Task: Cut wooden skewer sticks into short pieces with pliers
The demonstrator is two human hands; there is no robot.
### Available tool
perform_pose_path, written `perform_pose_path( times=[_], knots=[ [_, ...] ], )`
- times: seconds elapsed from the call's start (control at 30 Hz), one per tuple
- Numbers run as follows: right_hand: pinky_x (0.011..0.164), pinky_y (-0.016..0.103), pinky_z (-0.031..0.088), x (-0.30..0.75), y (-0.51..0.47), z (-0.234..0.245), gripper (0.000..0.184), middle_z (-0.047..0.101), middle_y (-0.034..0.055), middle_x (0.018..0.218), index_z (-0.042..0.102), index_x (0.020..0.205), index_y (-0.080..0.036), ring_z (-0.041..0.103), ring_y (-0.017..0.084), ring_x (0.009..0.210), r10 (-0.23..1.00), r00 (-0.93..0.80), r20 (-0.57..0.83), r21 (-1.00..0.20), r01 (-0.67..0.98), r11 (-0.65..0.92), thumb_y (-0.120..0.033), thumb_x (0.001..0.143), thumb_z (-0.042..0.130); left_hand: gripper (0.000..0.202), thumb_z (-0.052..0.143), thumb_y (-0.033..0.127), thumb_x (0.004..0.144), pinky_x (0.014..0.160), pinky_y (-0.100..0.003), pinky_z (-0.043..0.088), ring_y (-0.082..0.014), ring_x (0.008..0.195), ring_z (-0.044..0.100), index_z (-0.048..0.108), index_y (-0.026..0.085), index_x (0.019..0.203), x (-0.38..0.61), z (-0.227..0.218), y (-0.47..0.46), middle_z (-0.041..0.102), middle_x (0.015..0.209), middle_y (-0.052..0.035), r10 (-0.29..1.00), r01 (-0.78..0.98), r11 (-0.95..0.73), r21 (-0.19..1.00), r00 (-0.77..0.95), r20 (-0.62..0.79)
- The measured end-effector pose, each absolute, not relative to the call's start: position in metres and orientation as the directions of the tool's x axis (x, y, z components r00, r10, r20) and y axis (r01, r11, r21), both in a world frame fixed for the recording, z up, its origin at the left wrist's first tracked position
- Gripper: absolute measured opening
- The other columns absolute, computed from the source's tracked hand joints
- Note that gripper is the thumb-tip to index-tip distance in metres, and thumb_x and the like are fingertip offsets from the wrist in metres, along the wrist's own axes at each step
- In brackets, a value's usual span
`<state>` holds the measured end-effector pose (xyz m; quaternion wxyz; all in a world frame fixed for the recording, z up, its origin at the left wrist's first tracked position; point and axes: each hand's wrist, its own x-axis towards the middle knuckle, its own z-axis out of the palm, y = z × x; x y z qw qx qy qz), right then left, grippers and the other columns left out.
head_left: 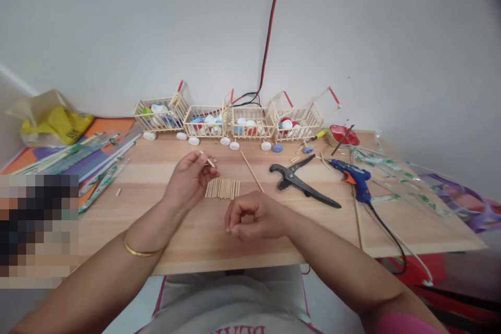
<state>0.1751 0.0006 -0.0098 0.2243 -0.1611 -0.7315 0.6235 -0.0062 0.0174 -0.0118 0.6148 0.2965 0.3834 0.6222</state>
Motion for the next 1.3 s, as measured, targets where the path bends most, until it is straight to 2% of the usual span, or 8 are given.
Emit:
perform_pose_path(
  times=[0.27, 0.5, 0.57, 0.63, 0.73, 0.8, 1.0, 1.3],
  knots=[
    [0.049, 0.014, 0.033, 0.172, -0.004, -0.015, 0.021, 0.048, -0.0043, 0.058, 0.055, 0.068, -0.013, 0.041, 0.004, 0.051, 0.275, -0.958, 0.086, -0.943, 0.011, 0.333, -0.028, 0.082, 0.057, 0.011, 0.059, 0.024, 0.08, 0.064, -0.025, 0.052, -0.0113, 0.065, 0.062, 0.054, 0.016, 0.086, 0.003, -0.012, 0.008, 0.061, 0.077, 0.0001, 0.983, -0.455, 0.172, 0.874, 0.142, -0.119],
    [0.066, 0.018, 0.043, 0.174, -0.002, -0.016, 0.013, 0.059, 0.0025, 0.078, 0.062, 0.082, -0.012, 0.055, 0.008, 0.07, 0.04, -0.993, 0.111, -0.972, -0.101, 0.212, -0.024, 0.077, 0.064, 0.015, 0.064, 0.022, 0.075, 0.07, -0.027, 0.051, -0.0104, 0.068, 0.061, 0.059, 0.017, 0.088, 0.002, -0.018, 0.01, 0.062, 0.079, 0.0005, 0.983, -0.405, 0.152, 0.902, 0.157, -0.096],
    [0.064, 0.019, 0.043, 0.177, 0.003, -0.013, 0.012, 0.057, 0.001, 0.07, 0.062, 0.073, -0.013, 0.053, 0.008, 0.066, 0.178, -0.977, 0.12, -0.966, -0.073, 0.248, -0.024, 0.077, 0.064, 0.015, 0.066, 0.022, 0.072, 0.068, -0.025, 0.049, -0.0094, 0.067, 0.059, 0.062, 0.017, 0.086, 0.002, -0.02, 0.01, 0.061, 0.078, 0.0012, 0.987, -0.358, 0.136, 0.924, 0.132, -0.094],
    [0.059, 0.02, 0.041, 0.18, 0.009, -0.01, 0.016, 0.054, -0.0002, 0.065, 0.059, 0.067, -0.013, 0.05, 0.008, 0.061, 0.429, -0.892, 0.147, -0.962, -0.028, 0.272, -0.025, 0.078, 0.062, 0.013, 0.066, 0.023, 0.071, 0.065, -0.023, 0.047, -0.009, 0.064, 0.057, 0.063, 0.017, 0.083, 0.003, -0.02, 0.01, 0.06, 0.073, 0.0016, 0.992, -0.256, 0.1, 0.962, 0.101, -0.077],
    [0.052, 0.02, 0.037, 0.18, 0.017, -0.01, 0.018, 0.051, -0.0018, 0.063, 0.057, 0.07, -0.015, 0.045, 0.007, 0.056, 0.774, -0.603, 0.194, -0.971, -0.009, 0.237, -0.029, 0.08, 0.06, 0.013, 0.065, 0.026, 0.073, 0.063, -0.023, 0.045, -0.0101, 0.063, 0.055, 0.065, 0.016, 0.082, 0.003, -0.019, 0.008, 0.06, 0.067, 0.0012, 0.996, -0.036, -0.018, 0.999, 0.089, 0.021],
    [0.05, 0.019, 0.036, 0.177, 0.021, -0.012, 0.015, 0.051, -0.0026, 0.065, 0.056, 0.076, -0.016, 0.044, 0.007, 0.055, 0.885, -0.424, 0.192, -0.98, -0.028, 0.199, -0.031, 0.079, 0.062, 0.014, 0.063, 0.027, 0.075, 0.065, -0.024, 0.044, -0.0117, 0.067, 0.056, 0.066, 0.017, 0.083, 0.003, -0.018, 0.007, 0.063, 0.071, -0.0004, 0.988, 0.093, -0.117, 0.989, 0.115, 0.106],
    [0.057, 0.023, 0.044, 0.17, 0.023, -0.017, 0.017, 0.059, 0.0005, 0.074, 0.06, 0.084, -0.017, 0.052, 0.009, 0.062, 0.92, -0.348, 0.182, -0.983, -0.033, 0.182, -0.032, 0.075, 0.064, 0.012, 0.058, 0.027, 0.08, 0.068, -0.025, 0.043, -0.0132, 0.074, 0.057, 0.067, 0.019, 0.083, 0.005, -0.013, 0.003, 0.064, 0.078, -0.002, 0.925, 0.366, -0.377, 0.851, 0.203, 0.323],
    [0.055, 0.021, 0.044, 0.173, 0.03, -0.018, 0.015, 0.057, -0.0024, 0.066, 0.059, 0.08, -0.017, 0.051, 0.007, 0.056, 0.928, -0.339, 0.154, -0.988, -0.074, 0.137, -0.031, 0.075, 0.063, 0.016, 0.053, 0.027, 0.083, 0.071, -0.027, 0.044, -0.0146, 0.078, 0.057, 0.064, 0.019, 0.091, 0.005, -0.014, 0.004, 0.064, 0.083, -0.0032, 0.893, 0.472, -0.45, 0.759, 0.267, 0.363]
  ],
)
